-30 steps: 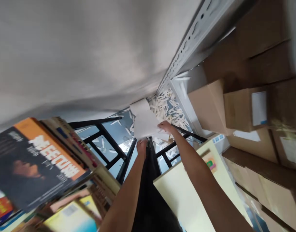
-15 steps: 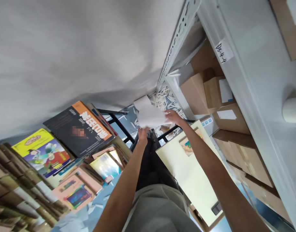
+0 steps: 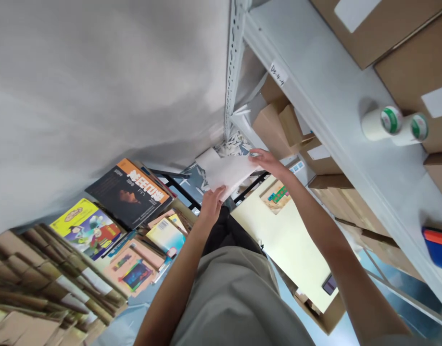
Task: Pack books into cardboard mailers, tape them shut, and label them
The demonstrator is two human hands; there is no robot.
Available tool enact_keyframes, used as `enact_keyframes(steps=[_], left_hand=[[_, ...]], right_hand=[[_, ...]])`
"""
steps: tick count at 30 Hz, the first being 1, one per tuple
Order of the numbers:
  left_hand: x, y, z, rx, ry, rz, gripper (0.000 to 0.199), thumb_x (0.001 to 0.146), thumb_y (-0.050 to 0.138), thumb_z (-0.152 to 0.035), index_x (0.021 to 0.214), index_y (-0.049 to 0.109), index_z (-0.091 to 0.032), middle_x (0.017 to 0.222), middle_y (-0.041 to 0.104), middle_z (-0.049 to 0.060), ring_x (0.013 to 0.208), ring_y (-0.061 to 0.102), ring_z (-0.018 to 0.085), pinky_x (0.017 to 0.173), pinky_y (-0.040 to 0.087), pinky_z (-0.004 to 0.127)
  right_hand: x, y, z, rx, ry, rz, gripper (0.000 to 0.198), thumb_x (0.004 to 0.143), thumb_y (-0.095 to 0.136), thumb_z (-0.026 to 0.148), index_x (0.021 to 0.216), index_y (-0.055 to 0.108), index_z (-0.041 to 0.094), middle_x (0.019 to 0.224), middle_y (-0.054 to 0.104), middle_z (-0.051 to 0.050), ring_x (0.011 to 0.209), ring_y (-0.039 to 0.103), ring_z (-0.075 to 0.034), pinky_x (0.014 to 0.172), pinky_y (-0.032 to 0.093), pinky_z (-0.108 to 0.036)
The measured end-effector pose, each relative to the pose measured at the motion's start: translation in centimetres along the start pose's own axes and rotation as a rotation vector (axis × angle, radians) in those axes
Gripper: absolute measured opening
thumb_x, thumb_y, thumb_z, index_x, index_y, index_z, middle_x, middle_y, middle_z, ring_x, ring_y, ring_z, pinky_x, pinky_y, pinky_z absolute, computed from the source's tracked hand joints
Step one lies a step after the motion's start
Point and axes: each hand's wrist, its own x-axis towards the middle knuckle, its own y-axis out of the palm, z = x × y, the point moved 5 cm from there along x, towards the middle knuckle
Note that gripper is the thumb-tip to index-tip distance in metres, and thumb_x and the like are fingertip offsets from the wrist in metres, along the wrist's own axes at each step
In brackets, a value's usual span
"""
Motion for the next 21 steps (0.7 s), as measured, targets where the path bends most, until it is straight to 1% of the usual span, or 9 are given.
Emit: enact_keyframes(steps=[2, 3, 5, 7, 9, 12, 15, 18, 21], left_hand=[[-1.8, 0.8, -0.9, -0.076, -0.012, 0.063, 0.022, 0.091, 0.071, -0.033, 0.108, 0.078, -0.02, 0.125, 0.08, 0.015, 0.123, 0.075, 0.03, 0.102, 0.065, 0.042], [-2.7, 1.0, -1.3, -0.099, -0.03, 0.079, 0.023, 0.091, 0.071, -0.032, 0.109, 0.077, -0.019, 0.125, 0.08, 0.015, 0.124, 0.075, 0.031, 0.102, 0.065, 0.043], [-4.4, 1.6, -1.6, -0.118, -0.073, 0.096, 0.023, 0.091, 0.072, -0.032, 0.109, 0.076, -0.018, 0.121, 0.08, 0.016, 0.121, 0.076, 0.032, 0.1, 0.067, 0.044], [-6.2, 2.2, -1.6, -0.144, -0.106, 0.11, 0.02, 0.091, 0.073, -0.03, 0.106, 0.076, -0.017, 0.118, 0.081, 0.015, 0.117, 0.077, 0.033, 0.098, 0.068, 0.044], [-8.1, 3.0, -1.3, -0.181, -0.131, 0.122, 0.015, 0.091, 0.074, -0.027, 0.103, 0.076, -0.019, 0.117, 0.081, 0.013, 0.115, 0.078, 0.03, 0.097, 0.068, 0.041], [-10.9, 4.5, 0.0, -0.243, -0.153, 0.124, 0.013, 0.09, 0.076, -0.024, 0.102, 0.076, -0.02, 0.111, 0.083, 0.009, 0.109, 0.079, 0.025, 0.096, 0.067, 0.034], [-13.7, 6.6, 1.8, -0.3, -0.169, 0.146, 0.02, 0.087, 0.081, -0.025, 0.105, 0.075, -0.02, 0.105, 0.083, 0.006, 0.102, 0.081, 0.023, 0.09, 0.067, 0.031], [-16.3, 8.9, 3.8, -0.353, -0.192, 0.156, 0.022, 0.087, 0.082, -0.023, 0.107, 0.074, -0.019, 0.099, 0.084, 0.005, 0.094, 0.081, 0.021, 0.084, 0.066, 0.028], [-18.5, 11.0, 5.9, -0.351, -0.217, 0.16, 0.02, 0.09, 0.079, -0.022, 0.109, 0.074, -0.019, 0.097, 0.084, 0.004, 0.089, 0.081, 0.02, 0.079, 0.065, 0.025]], right_hand=[[-1.9, -0.4, 0.5, -0.029, -0.016, 0.084, 0.055, 0.083, 0.093, 0.029, 0.133, 0.075, 0.017, 0.105, 0.081, -0.006, 0.102, 0.077, -0.021, 0.092, 0.062, -0.031], [-2.9, -0.6, 0.7, -0.031, -0.022, 0.122, 0.06, 0.08, 0.095, 0.028, 0.135, 0.074, 0.016, 0.102, 0.081, -0.005, 0.1, 0.077, -0.021, 0.09, 0.062, -0.03], [-5.3, -1.3, 1.2, 0.003, -0.051, 0.164, 0.07, 0.08, 0.095, 0.029, 0.144, 0.07, 0.016, 0.091, 0.078, -0.001, 0.088, 0.075, -0.019, 0.082, 0.061, -0.028], [-7.8, -2.6, 1.8, 0.054, -0.1, 0.14, 0.077, 0.084, 0.093, 0.033, 0.153, 0.064, 0.018, 0.083, 0.075, 0.002, 0.075, 0.07, -0.016, 0.07, 0.059, -0.024], [-10.6, -4.1, 2.2, 0.086, -0.135, 0.1, 0.077, 0.087, 0.091, 0.036, 0.157, 0.061, 0.02, 0.086, 0.075, 0.002, 0.067, 0.064, -0.012, 0.059, 0.053, -0.019], [-14.7, -6.6, 2.1, 0.075, -0.148, 0.076, 0.068, 0.092, 0.087, 0.038, 0.154, 0.066, 0.019, 0.094, 0.079, -0.002, 0.063, 0.059, -0.009, 0.052, 0.048, -0.017], [-18.4, -8.9, 1.1, 0.048, -0.164, 0.078, 0.064, 0.094, 0.087, 0.044, 0.148, 0.07, 0.015, 0.088, 0.077, -0.002, 0.068, 0.063, -0.011, 0.055, 0.053, -0.017], [-21.9, -11.0, -0.5, 0.079, -0.207, 0.078, 0.073, 0.092, 0.089, 0.047, 0.154, 0.066, 0.017, 0.085, 0.075, -0.001, 0.071, 0.066, -0.013, 0.055, 0.054, -0.018], [-25.5, -12.9, -2.3, 0.141, -0.259, 0.084, 0.087, 0.089, 0.091, 0.043, 0.164, 0.054, 0.02, 0.091, 0.075, 0.0, 0.074, 0.068, -0.013, 0.055, 0.054, -0.017]])
